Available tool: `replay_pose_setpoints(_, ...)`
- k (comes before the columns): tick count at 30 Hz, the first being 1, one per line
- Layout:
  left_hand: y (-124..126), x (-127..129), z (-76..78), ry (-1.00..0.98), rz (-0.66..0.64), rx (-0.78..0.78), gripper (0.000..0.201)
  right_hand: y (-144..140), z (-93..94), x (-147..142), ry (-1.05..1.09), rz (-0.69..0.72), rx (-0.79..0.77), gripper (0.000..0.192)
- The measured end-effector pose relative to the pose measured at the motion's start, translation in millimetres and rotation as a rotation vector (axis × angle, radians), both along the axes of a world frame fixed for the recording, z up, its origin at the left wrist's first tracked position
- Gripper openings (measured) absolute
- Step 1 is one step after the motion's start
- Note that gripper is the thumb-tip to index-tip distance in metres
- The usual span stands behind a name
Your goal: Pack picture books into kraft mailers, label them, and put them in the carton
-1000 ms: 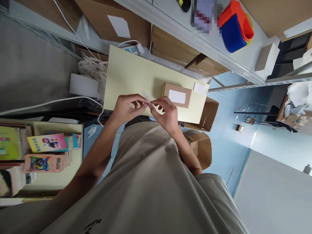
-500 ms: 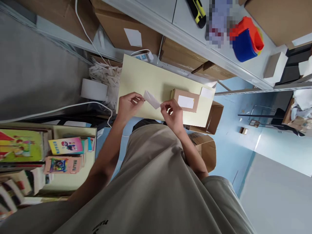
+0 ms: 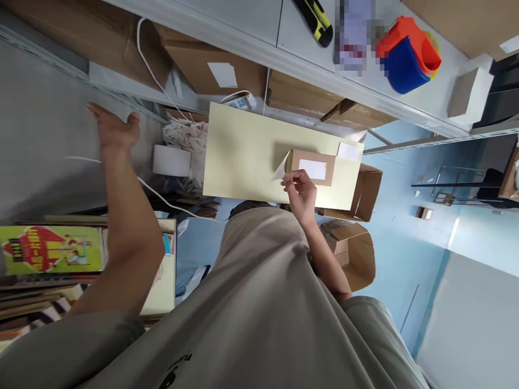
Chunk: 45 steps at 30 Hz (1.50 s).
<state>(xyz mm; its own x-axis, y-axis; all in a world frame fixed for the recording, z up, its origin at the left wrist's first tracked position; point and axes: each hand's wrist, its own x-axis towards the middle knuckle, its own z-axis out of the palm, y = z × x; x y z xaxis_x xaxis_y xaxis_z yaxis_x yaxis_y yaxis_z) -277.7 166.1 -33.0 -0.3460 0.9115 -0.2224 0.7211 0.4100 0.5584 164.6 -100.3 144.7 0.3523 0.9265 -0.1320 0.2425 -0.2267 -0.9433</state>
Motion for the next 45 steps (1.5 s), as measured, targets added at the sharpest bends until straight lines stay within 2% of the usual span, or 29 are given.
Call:
replay_pose_setpoints(2,8.5,20.1,14.8,0.003,0.052,-0.061,0.104,-3.3,-3.6,3.9,-0.002,-0.025,0.002,0.048)
replay_pose_setpoints(4,-2.6,61.8,29.7,-0.096,0.008,0.042,0.098,-5.7,-8.2,9.1,-0.007,-0.06,-0.002,0.047)
replay_pose_setpoints(5,-16.1,88.8,36.5,-0.199,-0.012,0.083,0.087,-6.5,-10.7,12.1,-0.01,-0.077,-0.003,0.047)
replay_pose_setpoints(7,-56.3,148.8,49.2,-0.483,-0.163,0.178,0.055,-7.8,-15.2,19.1,-0.021,-0.101,0.003,0.047)
replay_pose_setpoints(8,-80.8,179.2,55.9,-0.661,-0.242,0.197,0.047,-8.4,-16.8,22.9,-0.034,-0.106,0.012,0.045)
replay_pose_setpoints(10,-130.3,234.5,71.0,-0.929,-0.395,0.172,0.049,-9.9,-17.9,30.6,-0.071,-0.106,0.039,0.041)
replay_pose_setpoints(11,-152.3,257.8,79.4,-1.012,-0.429,0.139,0.054,-10.9,-17.5,34.3,-0.094,-0.099,0.054,0.039)
replay_pose_setpoints(13,-184.9,294.3,96.2,-1.117,-0.43,0.053,0.057,-13.2,-15.2,41.2,-0.154,-0.073,0.09,0.032)
replay_pose_setpoints(15,-201.3,318.7,109.7,-1.179,-0.403,-0.01,0.055,-16.2,-13.1,47.5,-0.225,-0.033,0.132,0.025)
replay_pose_setpoints(17,-205.8,334.6,117.7,-1.219,-0.381,-0.045,0.054,-19.9,-13.5,53.5,-0.292,0.02,0.165,0.018)
replay_pose_setpoints(20,-206.0,350.7,119.9,-1.231,-0.364,-0.07,0.054,-26.4,-20.2,63.5,-0.36,0.103,0.181,0.013)
replay_pose_setpoints(26,-222.7,380.3,105.6,-1.156,-0.278,-0.067,0.057,-37.9,-42.5,89.1,-0.384,0.215,0.08,0.015)
replay_pose_setpoints(31,-237.8,401.4,93.0,-1.12,-0.128,-0.046,0.058,-46.5,-47.5,119.2,-0.226,0.317,-0.003,0.023)
replay_pose_setpoints(33,-240.8,405.5,92.3,-1.095,-0.112,-0.045,0.057,-48.0,-47.3,138.4,-0.138,0.291,-0.02,0.028)
replay_pose_setpoints(35,-243.2,407.6,93.8,-1.068,-0.114,-0.045,0.056,-46.6,-49.7,162.0,-0.081,0.196,-0.03,0.031)
replay_pose_setpoints(39,-248.5,411.6,99.3,-1.02,-0.118,-0.063,0.05,-35.7,-67.7,209.2,-0.049,0.017,-0.07,0.032)
replay_pose_setpoints(42,-252.1,416.4,101.8,-1.007,-0.121,-0.088,0.047,-26.8,-87.3,231.4,0.022,0.027,-0.114,0.03)
replay_pose_setpoints(45,-254.6,421.3,102.0,-1.004,-0.139,-0.108,0.045,-23.1,-102.0,240.2,0.144,0.066,-0.142,0.03)
